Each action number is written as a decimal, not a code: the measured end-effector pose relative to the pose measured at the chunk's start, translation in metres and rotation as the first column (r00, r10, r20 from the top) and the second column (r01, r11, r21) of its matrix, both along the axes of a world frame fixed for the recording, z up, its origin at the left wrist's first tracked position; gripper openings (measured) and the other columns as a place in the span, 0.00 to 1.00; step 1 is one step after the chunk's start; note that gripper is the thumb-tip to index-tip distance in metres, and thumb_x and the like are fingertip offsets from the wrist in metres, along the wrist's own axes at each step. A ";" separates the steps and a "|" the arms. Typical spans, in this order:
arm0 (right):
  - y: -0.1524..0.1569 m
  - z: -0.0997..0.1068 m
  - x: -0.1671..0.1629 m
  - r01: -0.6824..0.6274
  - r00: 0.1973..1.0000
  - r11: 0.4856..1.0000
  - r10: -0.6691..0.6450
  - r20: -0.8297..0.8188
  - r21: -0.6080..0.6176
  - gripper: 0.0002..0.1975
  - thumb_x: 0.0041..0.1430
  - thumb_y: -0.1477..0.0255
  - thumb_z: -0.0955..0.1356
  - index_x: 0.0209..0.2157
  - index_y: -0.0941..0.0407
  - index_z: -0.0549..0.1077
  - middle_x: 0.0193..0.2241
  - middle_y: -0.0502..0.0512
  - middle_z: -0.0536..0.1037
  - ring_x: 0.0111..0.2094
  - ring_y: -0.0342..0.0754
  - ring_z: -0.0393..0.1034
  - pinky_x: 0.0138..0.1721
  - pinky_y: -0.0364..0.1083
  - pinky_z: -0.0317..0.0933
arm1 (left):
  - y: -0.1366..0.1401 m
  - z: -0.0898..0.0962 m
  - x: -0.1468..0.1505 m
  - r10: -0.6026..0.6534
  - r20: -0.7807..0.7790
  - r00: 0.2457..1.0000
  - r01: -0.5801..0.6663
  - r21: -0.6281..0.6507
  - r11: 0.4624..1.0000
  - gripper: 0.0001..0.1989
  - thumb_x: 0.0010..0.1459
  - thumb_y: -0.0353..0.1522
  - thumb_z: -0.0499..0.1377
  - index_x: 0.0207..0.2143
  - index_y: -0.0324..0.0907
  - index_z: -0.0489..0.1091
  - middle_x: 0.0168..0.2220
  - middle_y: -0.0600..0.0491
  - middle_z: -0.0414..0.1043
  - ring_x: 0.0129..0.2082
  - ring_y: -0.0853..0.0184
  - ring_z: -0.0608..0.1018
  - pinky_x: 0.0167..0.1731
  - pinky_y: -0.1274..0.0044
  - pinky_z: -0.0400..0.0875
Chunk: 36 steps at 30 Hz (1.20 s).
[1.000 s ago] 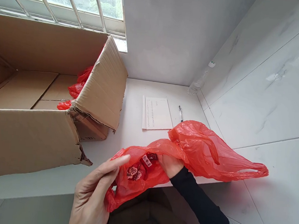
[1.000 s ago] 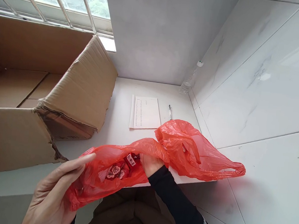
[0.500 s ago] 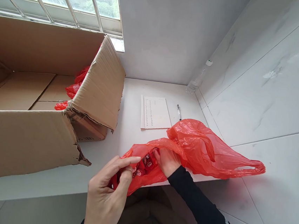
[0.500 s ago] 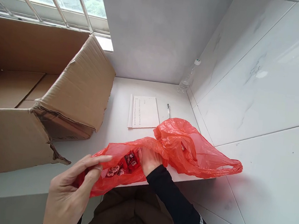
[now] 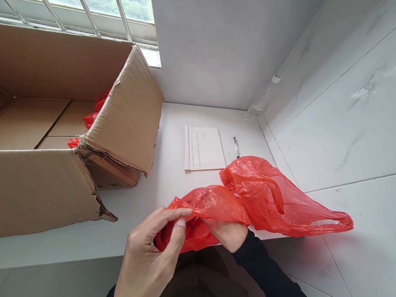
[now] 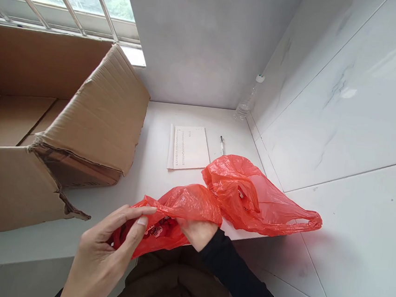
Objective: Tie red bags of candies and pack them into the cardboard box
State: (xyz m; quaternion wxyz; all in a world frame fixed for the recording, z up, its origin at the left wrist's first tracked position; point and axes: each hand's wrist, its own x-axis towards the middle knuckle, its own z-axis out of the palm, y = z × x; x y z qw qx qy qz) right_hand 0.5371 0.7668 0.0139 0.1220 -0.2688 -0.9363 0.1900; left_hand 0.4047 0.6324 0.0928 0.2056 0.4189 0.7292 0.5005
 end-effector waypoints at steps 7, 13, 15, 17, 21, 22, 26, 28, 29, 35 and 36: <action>-0.008 0.047 0.011 -0.223 0.944 0.764 0.015 -0.330 -0.605 0.16 0.71 0.68 0.60 0.55 0.49 0.73 0.51 0.53 0.78 0.53 0.53 0.73 0.58 0.54 0.65 | 0.005 -0.013 0.000 -0.027 -0.175 0.984 0.001 -0.147 0.989 0.14 0.63 0.38 0.61 0.50 0.50 0.75 0.31 0.57 0.70 0.27 0.70 0.71 0.29 0.76 0.67; -0.010 0.060 0.007 -0.144 0.947 0.464 -0.191 -0.257 -0.874 0.08 0.66 0.64 0.66 0.37 0.53 0.73 0.33 0.50 0.76 0.34 0.45 0.73 0.38 0.45 0.72 | 0.004 -0.011 -0.003 0.033 -0.125 0.992 -0.031 0.013 0.999 0.08 0.66 0.30 0.57 0.45 0.49 0.73 0.37 0.56 0.71 0.33 0.69 0.73 0.34 0.77 0.66; -0.011 0.060 0.008 -0.148 0.944 0.408 -0.213 -0.251 -0.901 0.08 0.66 0.65 0.65 0.34 0.54 0.72 0.29 0.48 0.72 0.28 0.44 0.69 0.31 0.44 0.70 | 0.002 -0.009 -0.003 0.003 -0.107 0.994 0.000 0.026 1.000 0.07 0.66 0.28 0.55 0.36 0.47 0.72 0.31 0.57 0.66 0.26 0.70 0.67 0.27 0.77 0.63; -0.011 0.060 0.008 -0.183 0.928 0.404 -0.230 -0.293 -0.897 0.08 0.66 0.66 0.65 0.34 0.54 0.72 0.30 0.48 0.71 0.30 0.43 0.68 0.33 0.43 0.69 | 0.000 -0.009 -0.003 -0.038 -0.133 0.990 0.032 -0.045 0.998 0.09 0.66 0.29 0.54 0.33 0.47 0.71 0.29 0.57 0.63 0.23 0.70 0.64 0.24 0.76 0.61; -0.010 0.063 0.010 -0.256 0.894 0.369 -0.262 -0.364 -0.894 0.06 0.65 0.69 0.67 0.40 0.55 0.75 0.33 0.48 0.75 0.35 0.43 0.71 0.40 0.43 0.68 | 0.001 -0.009 -0.001 -0.089 -0.146 0.985 0.054 -0.227 0.972 0.07 0.64 0.38 0.58 0.41 0.48 0.73 0.34 0.56 0.68 0.29 0.68 0.72 0.30 0.75 0.65; -0.010 0.063 0.010 -0.263 0.895 0.338 -0.264 -0.359 -0.904 0.07 0.65 0.68 0.68 0.41 0.55 0.75 0.32 0.48 0.75 0.35 0.43 0.71 0.40 0.43 0.69 | 0.002 -0.009 -0.001 -0.089 -0.119 0.989 0.059 -0.234 0.970 0.08 0.63 0.40 0.59 0.41 0.48 0.74 0.34 0.56 0.69 0.30 0.68 0.73 0.31 0.75 0.65; -0.010 0.062 0.011 -0.281 0.904 0.237 -0.262 -0.339 -0.930 0.09 0.63 0.66 0.70 0.40 0.57 0.76 0.33 0.50 0.76 0.36 0.44 0.73 0.42 0.45 0.70 | 0.006 -0.008 -0.001 -0.059 0.043 0.997 0.067 -0.210 0.975 0.10 0.63 0.42 0.59 0.35 0.47 0.73 0.30 0.57 0.70 0.28 0.68 0.72 0.31 0.76 0.64; -0.010 0.061 0.012 -0.291 0.905 0.191 -0.263 -0.335 -0.937 0.11 0.62 0.64 0.70 0.42 0.57 0.76 0.35 0.51 0.77 0.38 0.45 0.74 0.44 0.47 0.71 | 0.007 -0.008 -0.002 -0.043 0.098 0.994 0.062 -0.201 0.978 0.11 0.63 0.43 0.59 0.33 0.46 0.72 0.29 0.57 0.70 0.28 0.68 0.72 0.31 0.76 0.64; -0.011 0.061 0.012 -0.290 0.907 0.180 -0.262 -0.330 -0.940 0.13 0.62 0.64 0.70 0.44 0.57 0.76 0.36 0.52 0.77 0.37 0.45 0.74 0.44 0.48 0.72 | 0.007 -0.008 -0.002 -0.037 0.117 0.992 0.059 -0.195 0.979 0.11 0.63 0.43 0.59 0.32 0.46 0.72 0.29 0.57 0.70 0.28 0.67 0.72 0.31 0.76 0.64; -0.012 0.061 0.012 -0.244 0.909 0.301 -0.260 -0.326 -0.922 0.13 0.64 0.62 0.68 0.43 0.57 0.76 0.35 0.53 0.78 0.36 0.46 0.74 0.41 0.48 0.73 | 0.003 -0.011 -0.003 -0.012 0.132 0.991 0.034 -0.166 0.986 0.10 0.62 0.43 0.60 0.35 0.46 0.73 0.32 0.56 0.73 0.31 0.66 0.74 0.33 0.76 0.68; -0.010 0.059 0.011 -0.211 0.909 0.370 -0.266 -0.320 -0.905 0.13 0.65 0.62 0.68 0.41 0.57 0.76 0.35 0.53 0.79 0.36 0.47 0.75 0.41 0.48 0.72 | 0.002 -0.010 -0.004 0.001 0.143 0.990 0.023 -0.168 0.985 0.10 0.62 0.43 0.60 0.38 0.47 0.73 0.35 0.55 0.74 0.34 0.66 0.75 0.35 0.76 0.69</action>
